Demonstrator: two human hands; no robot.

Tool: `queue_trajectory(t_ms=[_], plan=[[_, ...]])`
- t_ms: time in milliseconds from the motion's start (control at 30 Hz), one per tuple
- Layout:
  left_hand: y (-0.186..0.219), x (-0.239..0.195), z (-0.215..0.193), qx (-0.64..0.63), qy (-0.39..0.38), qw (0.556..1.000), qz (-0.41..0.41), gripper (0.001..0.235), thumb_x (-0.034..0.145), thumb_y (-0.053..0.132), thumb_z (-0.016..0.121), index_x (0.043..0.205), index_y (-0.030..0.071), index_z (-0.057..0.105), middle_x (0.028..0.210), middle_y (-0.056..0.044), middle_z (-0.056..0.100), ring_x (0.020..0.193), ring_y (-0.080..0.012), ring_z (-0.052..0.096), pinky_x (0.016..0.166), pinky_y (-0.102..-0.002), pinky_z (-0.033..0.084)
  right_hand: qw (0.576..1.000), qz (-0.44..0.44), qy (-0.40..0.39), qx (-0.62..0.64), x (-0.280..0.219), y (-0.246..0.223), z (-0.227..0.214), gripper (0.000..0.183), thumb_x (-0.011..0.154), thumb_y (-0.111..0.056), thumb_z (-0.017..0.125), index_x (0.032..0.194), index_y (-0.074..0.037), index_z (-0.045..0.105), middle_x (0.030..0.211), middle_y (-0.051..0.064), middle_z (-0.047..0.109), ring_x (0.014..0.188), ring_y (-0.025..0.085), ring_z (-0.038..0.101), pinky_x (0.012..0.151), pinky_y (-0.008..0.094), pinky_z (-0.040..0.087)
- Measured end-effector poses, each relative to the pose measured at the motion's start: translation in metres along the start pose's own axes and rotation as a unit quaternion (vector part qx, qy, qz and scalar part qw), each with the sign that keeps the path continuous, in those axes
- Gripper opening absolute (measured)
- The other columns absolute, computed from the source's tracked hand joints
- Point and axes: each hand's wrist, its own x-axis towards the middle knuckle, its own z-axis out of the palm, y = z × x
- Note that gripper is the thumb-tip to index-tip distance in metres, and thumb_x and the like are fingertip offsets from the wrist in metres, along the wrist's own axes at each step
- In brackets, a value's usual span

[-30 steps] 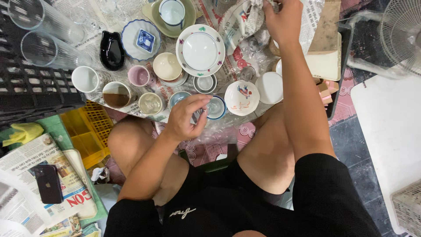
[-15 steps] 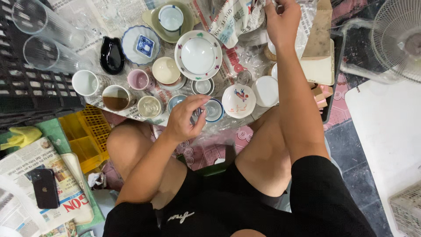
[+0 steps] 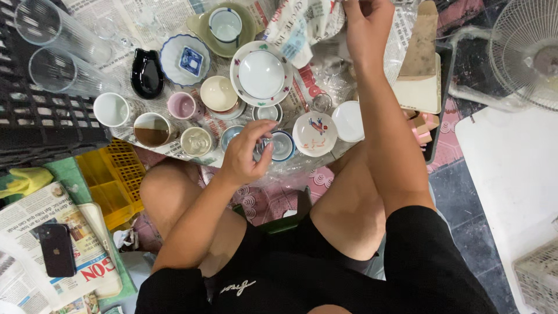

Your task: The person sits cross-legged and wraps small ceramic items, including cups and saucers, in newspaper. They fold the paper around each item and place the wrapped bundle on a nearby pile.

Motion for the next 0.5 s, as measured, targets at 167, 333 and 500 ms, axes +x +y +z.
queue_trajectory(t_ms=[167, 333, 500], plan=[[-0.015, -0.007, 0.007, -0.033, 0.006, 0.999, -0.015, 0.041, 0.098, 0.001, 0.062, 0.138, 0.005, 0.051, 0.133, -0.016, 0.064, 0.096, -0.0214, 0.072, 0.079, -0.03, 0.059, 0.999, -0.024, -0.01, 0.023, -0.009, -0.021, 0.006, 0.013, 0.102, -0.004, 0.074, 0.094, 0.006, 0.07, 0.085, 0.003, 0.071, 0.079, 0.009, 0.063, 0.075, 0.028, 0.052], [-0.032, -0.013, 0.005, -0.23, 0.077, 0.959, -0.143, 0.038, 0.111, 0.016, 0.052, 0.146, 0.002, 0.045, 0.132, -0.017, 0.065, 0.106, -0.0209, 0.067, 0.089, -0.033, 0.056, 0.986, -0.133, -0.063, -0.078, -0.032, -0.068, 0.013, 0.012, 0.1, 0.002, 0.071, 0.111, 0.007, 0.069, 0.103, 0.011, 0.069, 0.089, 0.016, 0.063, 0.084, 0.029, 0.052], [-0.051, -0.007, -0.013, -0.309, 0.211, 0.912, -0.171, 0.047, 0.113, 0.03, 0.05, 0.148, 0.0, 0.045, 0.138, -0.017, 0.059, 0.117, -0.0218, 0.063, 0.103, -0.038, 0.054, 0.961, -0.192, -0.143, -0.138, -0.064, -0.127, 0.032, 0.018, 0.096, 0.004, 0.071, 0.113, 0.005, 0.065, 0.11, 0.015, 0.066, 0.101, 0.027, 0.065, 0.092, 0.035, 0.052]])
